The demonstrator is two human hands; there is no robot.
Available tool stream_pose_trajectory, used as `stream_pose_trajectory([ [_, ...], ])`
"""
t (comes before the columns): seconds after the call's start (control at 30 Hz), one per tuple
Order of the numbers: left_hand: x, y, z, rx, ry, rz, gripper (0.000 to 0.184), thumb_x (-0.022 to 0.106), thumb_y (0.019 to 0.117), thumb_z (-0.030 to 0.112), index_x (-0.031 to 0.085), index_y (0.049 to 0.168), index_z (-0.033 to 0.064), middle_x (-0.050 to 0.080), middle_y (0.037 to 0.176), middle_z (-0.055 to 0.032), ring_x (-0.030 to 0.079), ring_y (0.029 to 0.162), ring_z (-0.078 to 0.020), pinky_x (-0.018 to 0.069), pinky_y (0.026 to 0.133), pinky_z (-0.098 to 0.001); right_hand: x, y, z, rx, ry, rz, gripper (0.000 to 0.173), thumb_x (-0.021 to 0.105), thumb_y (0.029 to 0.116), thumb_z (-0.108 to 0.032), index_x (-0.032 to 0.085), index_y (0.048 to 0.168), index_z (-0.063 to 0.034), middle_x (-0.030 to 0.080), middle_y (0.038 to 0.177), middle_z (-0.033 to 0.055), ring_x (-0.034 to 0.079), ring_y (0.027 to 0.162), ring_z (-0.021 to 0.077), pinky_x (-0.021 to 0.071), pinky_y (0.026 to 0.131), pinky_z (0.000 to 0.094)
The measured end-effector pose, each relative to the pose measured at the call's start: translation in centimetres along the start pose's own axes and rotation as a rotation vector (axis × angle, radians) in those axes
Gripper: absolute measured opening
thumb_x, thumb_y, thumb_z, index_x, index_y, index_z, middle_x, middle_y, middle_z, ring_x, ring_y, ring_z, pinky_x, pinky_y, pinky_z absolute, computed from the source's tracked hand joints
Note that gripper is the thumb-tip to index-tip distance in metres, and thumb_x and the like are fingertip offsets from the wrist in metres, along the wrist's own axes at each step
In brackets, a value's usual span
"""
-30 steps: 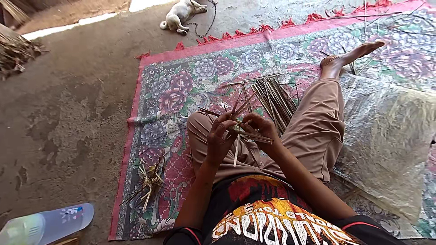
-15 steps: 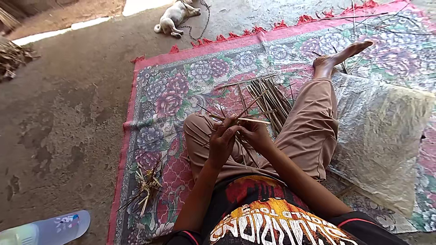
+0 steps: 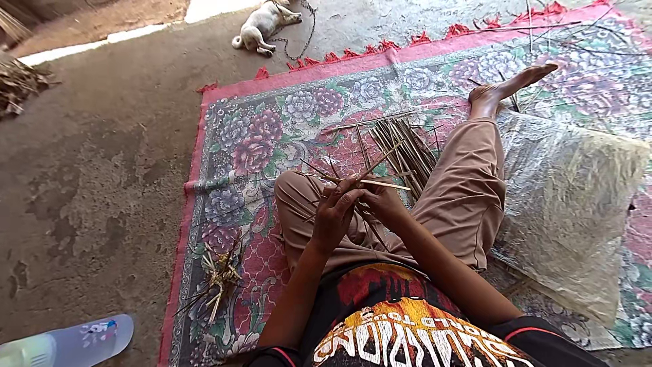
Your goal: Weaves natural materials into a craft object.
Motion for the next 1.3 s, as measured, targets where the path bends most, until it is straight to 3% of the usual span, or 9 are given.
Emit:
stream_pose_trajectory([
  [0.1,-0.6,0.0,-1.3,-0.113,-0.182,0.035,0.023,0.075,0.085,0.0,0.069,0.108,-0.0025,0.064,0.133,-0.0185,0.06,0.127,-0.0252,0.0502,0.107,-0.0381,0.0,-0.5,-1.4,-0.118,-0.162,-0.056,0.009,0.055,0.0924,-0.002,0.062,0.088,-0.0042,0.054,0.072,-0.0009,0.048,0.061,0.0043,0.0413,0.058,0.0223],
  [0.17,-0.8,-0.3,-2.5,-0.256,-0.421,0.098,0.029,0.078,0.0795,0.0,0.066,0.106,0.0037,0.066,0.129,-0.0101,0.062,0.123,-0.0167,0.0541,0.098,-0.0321,0.4,-1.0,-2.8,-0.177,-0.188,-0.112,0.008,0.054,0.0906,-0.004,0.058,0.084,-0.0059,0.048,0.065,-0.0022,0.044,0.055,0.0041,0.0369,0.052,0.0215],
  [0.37,-0.7,-0.3,-2.9,-0.586,-1.045,0.256,0.044,0.084,0.0844,0.028,0.06,0.121,0.0217,0.063,0.132,-0.0004,0.066,0.107,-0.009,0.0571,0.085,-0.0251,-0.7,-0.6,-3.1,-0.209,-0.018,-0.118,0.003,0.057,0.0984,-0.008,0.059,0.096,-0.0065,0.059,0.076,-0.0032,0.056,0.066,0.0033,0.0499,0.064,0.0207],
  [0.47,-0.5,-0.1,-3.0,-0.714,-1.276,0.352,0.04,0.079,0.0891,0.033,0.06,0.123,0.0198,0.069,0.12,-0.0088,0.069,0.083,-0.0113,0.0582,0.069,-0.0232,-1.1,-0.2,-2.0,-0.216,-0.084,-0.086,0.005,0.06,0.0976,-0.007,0.064,0.095,-0.0045,0.062,0.077,-0.0023,0.057,0.066,0.0027,0.0494,0.063,0.0203],
  [0.57,-0.4,-0.3,-3.0,-0.763,-1.476,0.322,0.039,0.072,0.0939,0.036,0.058,0.126,0.0203,0.067,0.118,-0.0135,0.068,0.077,-0.014,0.0573,0.065,-0.0231,-1.0,0.0,-1.1,-0.186,-0.158,-0.085,0.015,0.059,0.0996,-0.006,0.069,0.109,-0.0007,0.07,0.099,0.0052,0.066,0.086,0.0074,0.0562,0.08,0.0266],
  [0.63,-0.2,-0.3,-3.0,-0.774,-1.55,0.275,0.038,0.07,0.0946,0.039,0.059,0.127,0.0227,0.067,0.118,-0.0119,0.067,0.075,-0.0125,0.0554,0.063,-0.0217,-0.9,0.0,-1.0,-0.195,-0.193,-0.1,0.02,0.059,0.1006,-0.007,0.071,0.116,-0.0004,0.069,0.112,0.0089,0.066,0.096,0.0106,0.0556,0.087,0.0299],
  [0.9,0.7,-0.4,-3.0,-0.741,-1.801,0.16,0.031,0.063,0.0983,0.034,0.064,0.125,0.019,0.069,0.11,-0.0126,0.067,0.073,-0.0142,0.0552,0.06,-0.023,-1.3,0.1,-0.6,-0.209,0.139,-0.302,0.019,0.057,0.0975,-0.001,0.073,0.107,-0.0059,0.069,0.107,-0.0012,0.063,0.099,0.0056,0.0542,0.09,0.0254],
  [1.17,0.7,-0.4,-3.2,-0.756,-1.77,0.153,0.031,0.067,0.0963,0.033,0.064,0.124,0.0193,0.069,0.11,-0.013,0.067,0.072,-0.0139,0.0552,0.06,-0.0223,-1.4,0.2,-0.6,-0.185,0.069,-0.247,0.007,0.067,0.0934,-0.003,0.07,0.099,-0.0064,0.066,0.08,-0.0055,0.059,0.069,-0.0011,0.0511,0.066,0.0167],
  [1.3,0.8,-0.5,-2.8,-0.729,-1.69,0.013,0.037,0.077,0.0884,0.036,0.064,0.122,0.03,0.072,0.114,-0.0087,0.069,0.078,-0.0123,0.0555,0.064,-0.0225,-1.1,-0.1,-1.1,-0.118,0.078,-0.262,0.019,0.065,0.0926,0.004,0.073,0.108,-0.0044,0.074,0.098,-0.0026,0.067,0.089,0.0026,0.0579,0.083,0.024],
])
Point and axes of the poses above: each hand's wrist, its own y-axis towards the middle knuckle, its own x-axis out of the palm, z = x × y, the point moved 4 cm from there along y, towards the middle knuckle
